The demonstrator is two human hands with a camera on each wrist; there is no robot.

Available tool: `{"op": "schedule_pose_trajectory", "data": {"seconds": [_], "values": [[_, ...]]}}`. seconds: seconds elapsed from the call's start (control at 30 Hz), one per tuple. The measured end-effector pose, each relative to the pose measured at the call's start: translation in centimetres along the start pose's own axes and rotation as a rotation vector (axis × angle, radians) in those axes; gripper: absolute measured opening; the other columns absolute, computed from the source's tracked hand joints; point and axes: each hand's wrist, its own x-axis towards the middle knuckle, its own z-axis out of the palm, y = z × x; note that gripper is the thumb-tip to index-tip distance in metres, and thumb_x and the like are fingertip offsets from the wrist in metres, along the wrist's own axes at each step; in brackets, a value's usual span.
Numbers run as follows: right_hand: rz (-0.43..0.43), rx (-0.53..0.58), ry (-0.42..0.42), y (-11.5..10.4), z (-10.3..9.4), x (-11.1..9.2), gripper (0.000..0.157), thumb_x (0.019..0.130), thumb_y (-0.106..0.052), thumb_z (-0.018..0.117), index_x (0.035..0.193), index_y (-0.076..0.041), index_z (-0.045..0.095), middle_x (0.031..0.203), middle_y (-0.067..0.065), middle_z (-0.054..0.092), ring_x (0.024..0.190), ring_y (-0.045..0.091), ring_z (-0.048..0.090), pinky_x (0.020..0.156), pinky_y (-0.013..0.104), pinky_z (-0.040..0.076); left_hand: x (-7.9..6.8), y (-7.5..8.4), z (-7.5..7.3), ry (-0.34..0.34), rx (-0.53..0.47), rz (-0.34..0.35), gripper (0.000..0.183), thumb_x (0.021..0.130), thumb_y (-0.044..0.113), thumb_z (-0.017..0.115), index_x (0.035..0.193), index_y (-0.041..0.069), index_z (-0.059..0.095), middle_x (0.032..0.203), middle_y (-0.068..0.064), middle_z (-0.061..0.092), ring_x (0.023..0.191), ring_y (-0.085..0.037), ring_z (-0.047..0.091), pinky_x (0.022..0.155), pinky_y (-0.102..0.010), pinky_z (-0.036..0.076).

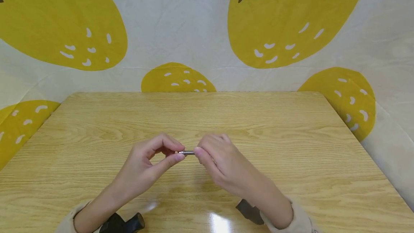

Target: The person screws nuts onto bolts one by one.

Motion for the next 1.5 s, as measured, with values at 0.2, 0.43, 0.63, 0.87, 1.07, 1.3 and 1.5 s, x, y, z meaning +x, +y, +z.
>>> {"op": "schedule_pose_trajectory", "data": {"seconds": [0.2, 0.43, 0.63, 0.87, 1.07, 1.3, 1.5], "values": [[0.038, -0.023, 0.068, 0.1, -0.3, -0.1, 0.024, 0.101, -0.014, 0.04, 0.083, -0.019, 0.055, 0.082, -0.014, 0.055, 0.082, 0.003, 0.048, 0.083, 0.028, 0.034, 0.0, 0.1, 0.0, 0.004, 0.0, -0.006, 0.006, 0.085, 0.006, 0.066, 0.09, 0.005, 0.063, 0.08, 0.0, 0.067, 0.063, -0.004, 0.053, 0.055, -0.02, 0.047], [-0.038, 0.005, 0.13, -0.1, -1.2, 0.1, 0.021, 0.086, -0.021, 0.067, 0.103, -0.013, 0.059, 0.098, -0.006, 0.06, 0.095, 0.01, 0.051, 0.086, 0.026, 0.038, 0.1, 0.1, -0.2, 0.012, 0.021, -0.013, 0.006, 0.085, 0.007, 0.066, 0.091, 0.007, 0.064, 0.079, 0.001, 0.067, 0.062, -0.003, 0.052, 0.054, -0.02, 0.046], [-0.178, 0.0, 0.197, -0.1, -1.1, 0.5, 0.021, 0.092, -0.027, 0.058, 0.1, -0.007, 0.061, 0.095, -0.002, 0.061, 0.092, 0.012, 0.052, 0.088, 0.026, 0.035, 0.0, 0.0, -0.3, 0.016, 0.025, -0.009, 0.007, 0.085, 0.007, 0.066, 0.091, 0.007, 0.064, 0.079, 0.001, 0.067, 0.062, -0.004, 0.052, 0.055, -0.02, 0.046], [-0.17, -0.002, 0.189, -0.2, -0.9, 0.4, 0.022, 0.093, -0.028, 0.056, 0.099, -0.007, 0.061, 0.095, -0.002, 0.061, 0.093, 0.013, 0.052, 0.089, 0.028, 0.035, 0.0, 0.0, -0.3, 0.016, 0.026, -0.011, 0.006, 0.085, 0.007, 0.066, 0.091, 0.007, 0.064, 0.08, 0.001, 0.067, 0.063, -0.004, 0.053, 0.056, -0.02, 0.047], [-0.133, -0.009, 0.144, -0.1, -0.9, 0.2, 0.015, 0.094, -0.025, 0.056, 0.097, -0.011, 0.059, 0.095, -0.005, 0.059, 0.095, 0.012, 0.05, 0.09, 0.028, 0.034, 0.0, 0.0, -0.2, 0.009, 0.013, 0.006, 0.006, 0.085, 0.006, 0.066, 0.091, 0.006, 0.063, 0.08, 0.0, 0.067, 0.063, -0.004, 0.053, 0.056, -0.02, 0.048], [-0.069, -0.012, 0.078, -0.1, -0.6, 0.0, 0.006, 0.092, -0.01, 0.056, 0.09, -0.015, 0.056, 0.093, -0.008, 0.055, 0.094, 0.01, 0.047, 0.089, 0.029, 0.034, 0.0, 0.1, 0.0, 0.002, -0.008, 0.03, 0.007, 0.085, 0.004, 0.066, 0.091, 0.006, 0.063, 0.079, -0.001, 0.066, 0.064, -0.004, 0.052, 0.057, -0.02, 0.048], [-0.039, -0.042, 0.103, -0.3, -0.2, 0.1, 0.023, 0.097, -0.009, 0.047, 0.078, -0.019, 0.055, 0.084, -0.011, 0.054, 0.089, 0.007, 0.047, 0.086, 0.028, 0.033, 0.0, 0.2, 0.1, -0.005, -0.008, 0.04, 0.008, 0.085, 0.004, 0.066, 0.091, 0.006, 0.063, 0.079, 0.0, 0.065, 0.064, -0.004, 0.051, 0.058, -0.02, 0.048]]}}
